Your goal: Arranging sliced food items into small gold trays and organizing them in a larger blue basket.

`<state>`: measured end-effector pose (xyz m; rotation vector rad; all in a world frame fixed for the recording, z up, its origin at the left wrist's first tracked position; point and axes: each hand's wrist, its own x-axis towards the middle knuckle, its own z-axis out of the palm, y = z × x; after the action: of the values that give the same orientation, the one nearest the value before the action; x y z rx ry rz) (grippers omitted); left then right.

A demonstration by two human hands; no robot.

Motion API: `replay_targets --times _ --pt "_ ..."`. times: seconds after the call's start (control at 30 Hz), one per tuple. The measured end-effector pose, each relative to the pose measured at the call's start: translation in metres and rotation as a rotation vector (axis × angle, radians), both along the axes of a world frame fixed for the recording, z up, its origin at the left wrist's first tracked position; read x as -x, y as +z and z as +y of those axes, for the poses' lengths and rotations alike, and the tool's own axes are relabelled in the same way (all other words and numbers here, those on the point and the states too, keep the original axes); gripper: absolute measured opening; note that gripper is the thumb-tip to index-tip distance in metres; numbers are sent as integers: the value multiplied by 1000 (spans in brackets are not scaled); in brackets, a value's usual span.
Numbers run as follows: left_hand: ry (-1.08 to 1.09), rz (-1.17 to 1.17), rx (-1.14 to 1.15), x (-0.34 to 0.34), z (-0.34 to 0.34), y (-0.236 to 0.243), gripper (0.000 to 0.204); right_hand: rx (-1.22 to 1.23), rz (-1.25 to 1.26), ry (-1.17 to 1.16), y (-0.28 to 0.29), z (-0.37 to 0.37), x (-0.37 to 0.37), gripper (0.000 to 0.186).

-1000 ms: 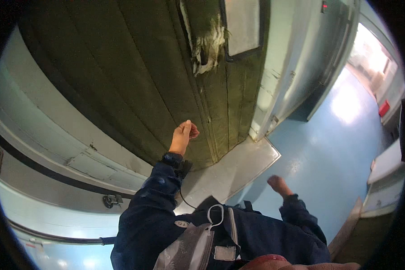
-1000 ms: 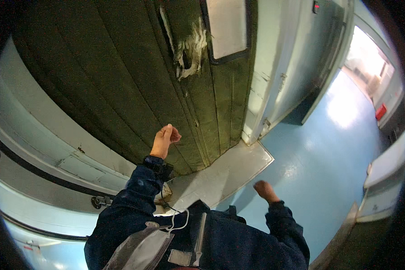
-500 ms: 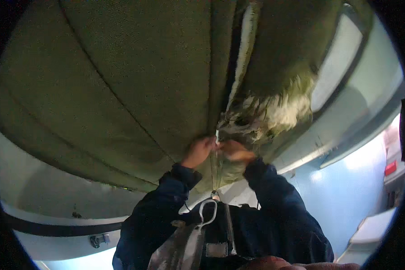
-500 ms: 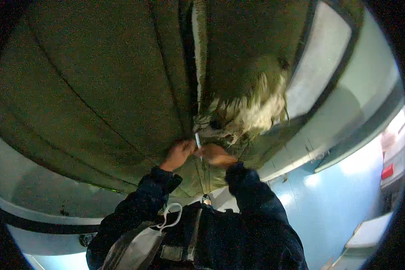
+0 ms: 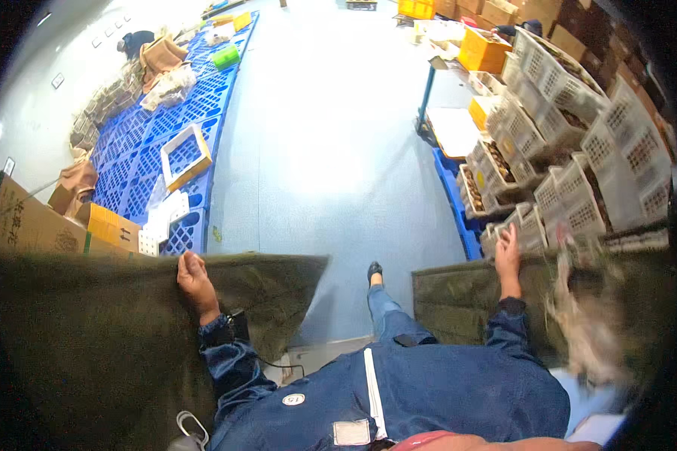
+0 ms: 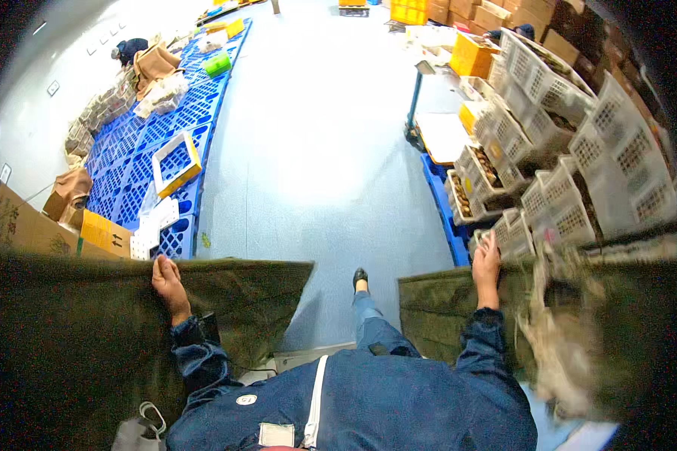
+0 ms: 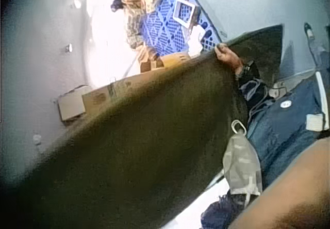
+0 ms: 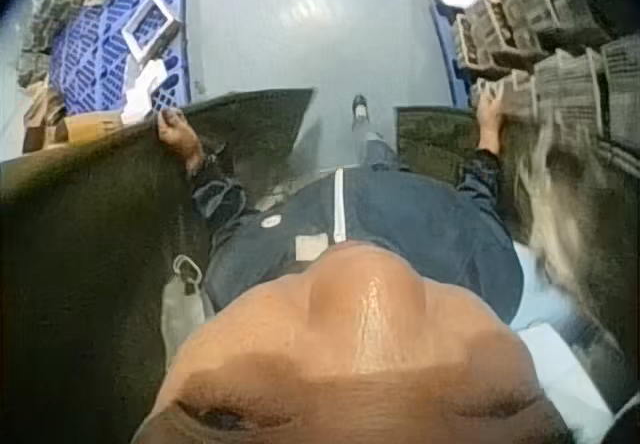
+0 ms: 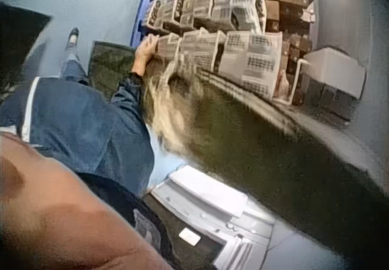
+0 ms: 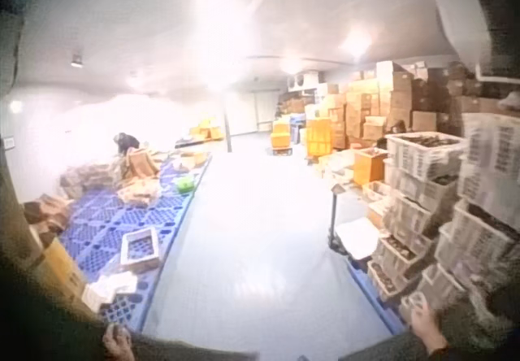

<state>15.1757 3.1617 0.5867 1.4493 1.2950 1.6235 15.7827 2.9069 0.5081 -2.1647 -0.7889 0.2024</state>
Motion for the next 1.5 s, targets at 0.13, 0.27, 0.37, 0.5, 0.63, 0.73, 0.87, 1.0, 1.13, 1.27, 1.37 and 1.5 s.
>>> replay_targets --times 0.13,0.27,0.37,0.5,0.63,0.73,0.87,1.0,1.13,1.27,1.37,1.5 --pt "303 134 187 20 78 -62 36 186 67 -77 -79 53 -43 60" --pt "434 -323 552 4 109 -115 36 298 105 -24 -147 98 -111 43" --pt "367 -566 720 -35 145 -138 34 388 184 53 -124 196 -127 34" --pt "285 -440 817 -93 198 -116 37 383 167 410 -94 380 -125 33" --pt "278 -474 904 -104 273 -138 37 313 73 711 -71 565 -87 31" --pt "345 -532 918 -107 340 -157 35 398 171 935 -69 648 -70 31" --pt "299 -621 928 -144 500 -150 33 621 199 930 -136 704 -118 31" --pt "17 -474 1064 -201 676 -133 32 920 392 693 -131 730 -168 30" --pt "-285 -249 1045 -291 836 -116 32 843 259 461 -161 736 -208 20" --pt "-443 -68 978 -356 962 -168 30 1220 209 664 -200 790 -227 30" --pt "-408 157 1204 -370 1021 -199 25 1323 223 653 -232 894 -264 34" --pt "-450 423 1156 -317 1092 -274 27 912 -43 754 -244 1071 -325 28"
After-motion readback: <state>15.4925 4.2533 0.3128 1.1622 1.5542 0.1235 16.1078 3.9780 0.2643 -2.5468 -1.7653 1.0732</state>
